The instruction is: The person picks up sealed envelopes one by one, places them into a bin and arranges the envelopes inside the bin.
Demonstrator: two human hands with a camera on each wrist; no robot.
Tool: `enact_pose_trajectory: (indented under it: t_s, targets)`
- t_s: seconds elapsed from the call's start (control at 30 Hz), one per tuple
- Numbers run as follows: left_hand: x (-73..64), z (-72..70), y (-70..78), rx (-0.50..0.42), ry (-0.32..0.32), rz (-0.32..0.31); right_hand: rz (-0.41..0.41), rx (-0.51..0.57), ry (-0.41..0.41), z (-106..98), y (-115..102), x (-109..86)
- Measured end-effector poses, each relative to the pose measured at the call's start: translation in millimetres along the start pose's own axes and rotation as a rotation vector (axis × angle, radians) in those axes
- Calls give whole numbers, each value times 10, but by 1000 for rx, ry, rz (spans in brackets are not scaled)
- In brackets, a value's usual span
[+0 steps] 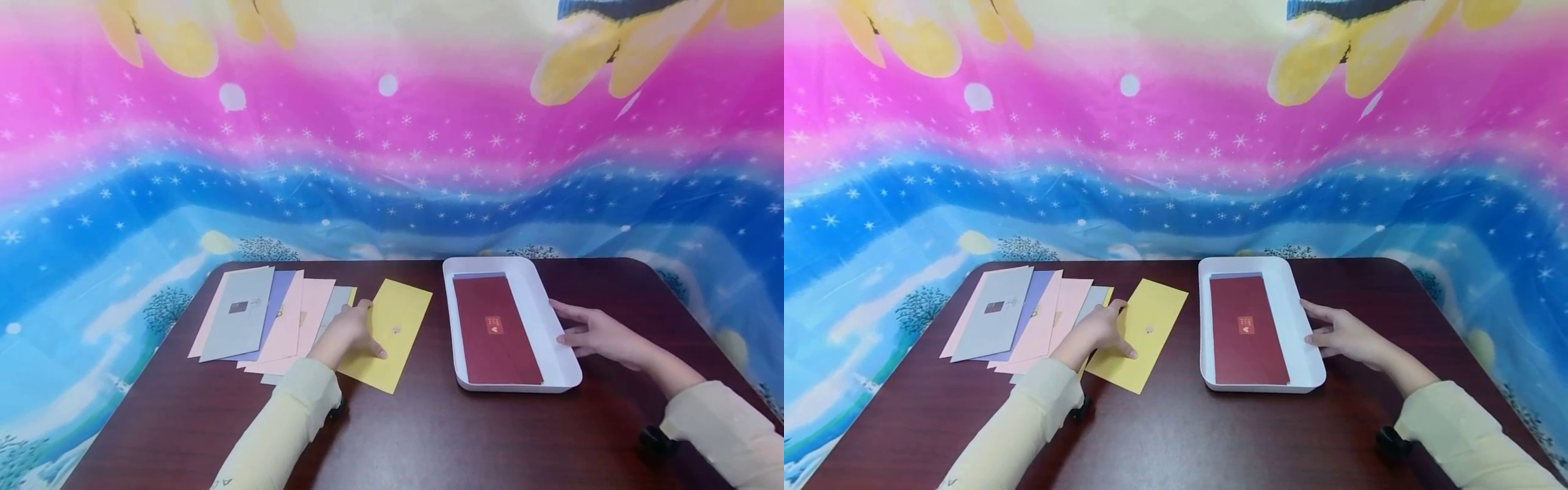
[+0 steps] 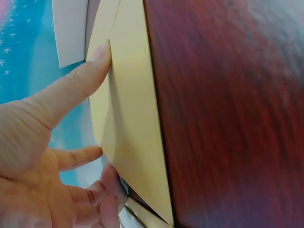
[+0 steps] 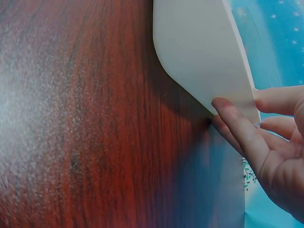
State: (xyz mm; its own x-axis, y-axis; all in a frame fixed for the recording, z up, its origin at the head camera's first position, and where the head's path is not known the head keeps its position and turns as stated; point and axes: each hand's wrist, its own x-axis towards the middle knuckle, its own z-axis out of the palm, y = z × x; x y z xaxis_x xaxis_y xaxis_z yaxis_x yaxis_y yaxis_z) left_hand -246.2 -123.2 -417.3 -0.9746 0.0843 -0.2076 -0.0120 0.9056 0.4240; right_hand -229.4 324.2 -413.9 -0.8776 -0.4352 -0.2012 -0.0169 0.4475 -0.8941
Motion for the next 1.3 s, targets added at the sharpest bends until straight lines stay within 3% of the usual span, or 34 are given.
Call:
enact_pose_trajectory:
  t_s: [0.47, 0.83, 1.0, 1.3]
  targets:
    - [-31, -64, -81, -5, -26, 51, 11, -23, 3, 9, -26, 10]
    - [-20, -115, -93, -110, 26, 61, 14, -38, 4, -7, -27, 3]
    - [-15, -89, -129, -236, 40, 73, 16, -29, 7, 8, -14, -2]
    - [6, -93, -254, -500, 38, 32, 17, -28, 14, 28, -33, -2]
